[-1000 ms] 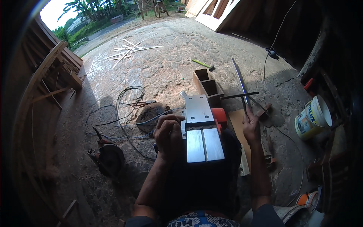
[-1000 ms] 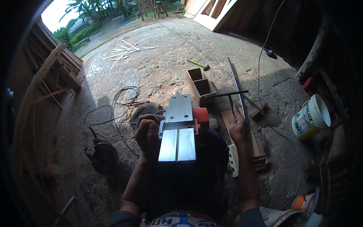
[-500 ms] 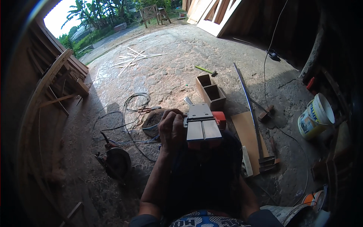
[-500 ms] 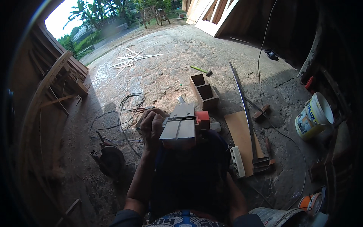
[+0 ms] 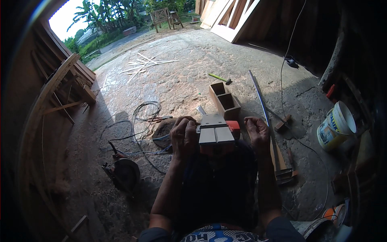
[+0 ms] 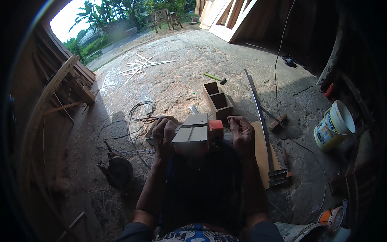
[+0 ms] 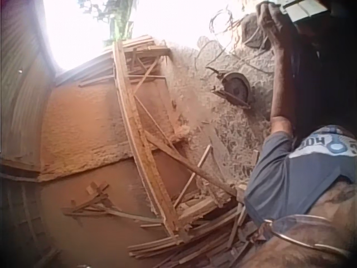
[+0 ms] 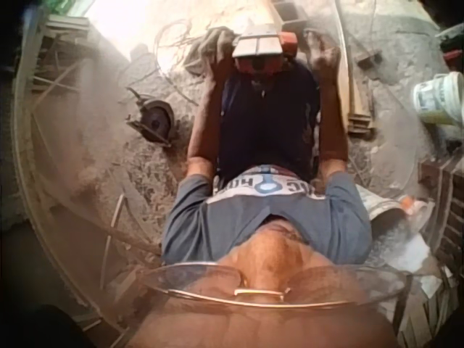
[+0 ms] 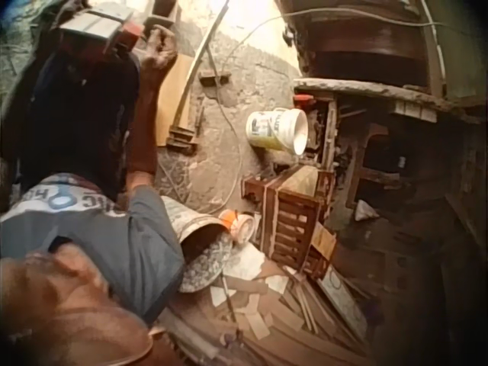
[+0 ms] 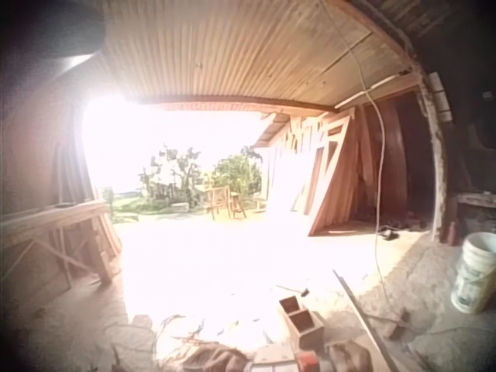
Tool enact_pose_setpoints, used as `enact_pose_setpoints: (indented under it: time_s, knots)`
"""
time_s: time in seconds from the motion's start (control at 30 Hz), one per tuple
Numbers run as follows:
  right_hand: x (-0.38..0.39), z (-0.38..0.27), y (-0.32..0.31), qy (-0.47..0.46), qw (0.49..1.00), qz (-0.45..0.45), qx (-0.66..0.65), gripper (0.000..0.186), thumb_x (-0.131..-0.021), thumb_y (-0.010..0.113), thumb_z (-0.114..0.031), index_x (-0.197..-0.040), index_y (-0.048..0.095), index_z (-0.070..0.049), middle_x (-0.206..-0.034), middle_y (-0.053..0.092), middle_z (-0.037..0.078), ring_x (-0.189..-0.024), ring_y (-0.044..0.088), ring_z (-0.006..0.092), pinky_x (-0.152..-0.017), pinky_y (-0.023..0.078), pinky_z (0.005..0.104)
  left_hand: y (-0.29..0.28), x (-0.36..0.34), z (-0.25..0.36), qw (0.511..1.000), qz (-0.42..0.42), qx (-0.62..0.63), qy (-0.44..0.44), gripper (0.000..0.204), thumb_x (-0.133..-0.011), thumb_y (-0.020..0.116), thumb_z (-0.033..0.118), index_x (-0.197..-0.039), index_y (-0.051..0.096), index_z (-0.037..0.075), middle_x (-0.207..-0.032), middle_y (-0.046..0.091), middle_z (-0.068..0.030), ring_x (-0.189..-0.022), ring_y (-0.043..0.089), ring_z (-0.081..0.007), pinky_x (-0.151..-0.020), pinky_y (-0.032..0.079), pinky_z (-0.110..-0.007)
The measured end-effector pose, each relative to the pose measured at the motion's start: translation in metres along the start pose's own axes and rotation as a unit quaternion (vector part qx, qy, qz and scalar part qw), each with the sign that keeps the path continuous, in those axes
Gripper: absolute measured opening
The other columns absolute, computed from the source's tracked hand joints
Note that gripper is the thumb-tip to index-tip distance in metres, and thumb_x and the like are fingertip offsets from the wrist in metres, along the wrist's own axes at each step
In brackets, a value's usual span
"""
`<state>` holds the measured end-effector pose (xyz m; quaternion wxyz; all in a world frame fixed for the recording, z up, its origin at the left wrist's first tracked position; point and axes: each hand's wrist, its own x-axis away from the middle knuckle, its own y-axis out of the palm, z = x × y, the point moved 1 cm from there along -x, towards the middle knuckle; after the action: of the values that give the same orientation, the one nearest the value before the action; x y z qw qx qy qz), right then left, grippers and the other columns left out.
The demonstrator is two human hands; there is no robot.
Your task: The person uses a T-handle tool to adjust the bolts on a power planer's blade assembly. They hold the power tool on their lap and use their hands to position the components and tighten the fasteners.
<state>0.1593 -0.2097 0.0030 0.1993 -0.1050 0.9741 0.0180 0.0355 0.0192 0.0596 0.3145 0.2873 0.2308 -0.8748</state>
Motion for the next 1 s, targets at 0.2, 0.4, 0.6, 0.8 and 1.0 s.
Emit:
enact_pose_setpoints:
  time_s: [0.2, 0.4, 0.6, 0.8, 1.0]
  knots:
    - [0.0, -0.029, 0.042, -0.023, 0.998, -0.047, 0.025, 0.015, -0.095, 0.061, -0.016, -0.092, 0.065, -0.002, -0.087, 0.065, 0.009, -0.081, 0.063, 0.0166, -0.075, 0.049, 0.032, 0.001, -0.001, -0.003, 1.0, -0.01, -0.007, -0.009, 0.027, -0.09, 0.049, 0.015, -0.081, 0.063, -0.005, -0.082, 0.064, -0.0175, -0.079, 0.063, -0.0306, -0.073, 0.049, -0.039]
    - [0.001, -0.008, 0.047, -0.024, 0.997, -0.053, 0.05, 0.015, -0.095, 0.056, -0.014, -0.095, 0.064, -0.002, -0.087, 0.066, 0.004, -0.079, 0.057, 0.0073, -0.075, 0.048, 0.0252, 0.003, 0.003, -0.003, 1.0, 0.007, 0.021, -0.019, 0.025, -0.09, 0.048, 0.013, -0.081, 0.063, -0.005, -0.084, 0.063, -0.0172, -0.081, 0.062, -0.0303, -0.075, 0.049, -0.039]
    - [0.001, -0.011, 0.044, 0.071, 0.992, -0.046, -0.096, 0.014, -0.098, 0.055, -0.013, -0.101, 0.064, -0.004, -0.091, 0.066, 0.002, -0.083, 0.059, 0.0075, -0.077, 0.048, 0.0238, -0.001, 0.003, -0.006, 0.999, 0.011, 0.011, -0.038, 0.026, -0.09, 0.047, 0.013, -0.081, 0.064, -0.005, -0.084, 0.063, -0.017, -0.081, 0.062, -0.0302, -0.076, 0.049, -0.039]
    - [0.02, 0.186, -0.065, 0.25, 0.962, -0.078, -0.077, 0.02, -0.102, 0.055, -0.021, -0.112, 0.064, -0.007, -0.092, 0.065, 0.001, -0.081, 0.061, 0.0066, -0.072, 0.049, 0.0196, 0.005, 0.002, -0.011, 1.0, -0.01, 0.021, -0.01, 0.026, -0.09, 0.048, 0.014, -0.081, 0.063, -0.005, -0.084, 0.063, -0.0171, -0.081, 0.062, -0.03, -0.074, 0.049, -0.039]
    - [0.156, 0.262, -0.066, 0.357, 0.901, -0.12, 0.216, 0.023, -0.102, 0.055, -0.02, -0.116, 0.064, -0.005, -0.088, 0.064, 0.002, -0.079, 0.059, 0.0075, -0.069, 0.048, 0.0217, 0.006, 0.005, -0.018, 1.0, -0.005, 0.03, 0.0, 0.025, -0.089, 0.048, 0.014, -0.081, 0.062, -0.005, -0.083, 0.062, -0.0166, -0.079, 0.062, -0.0297, -0.073, 0.049, -0.039]
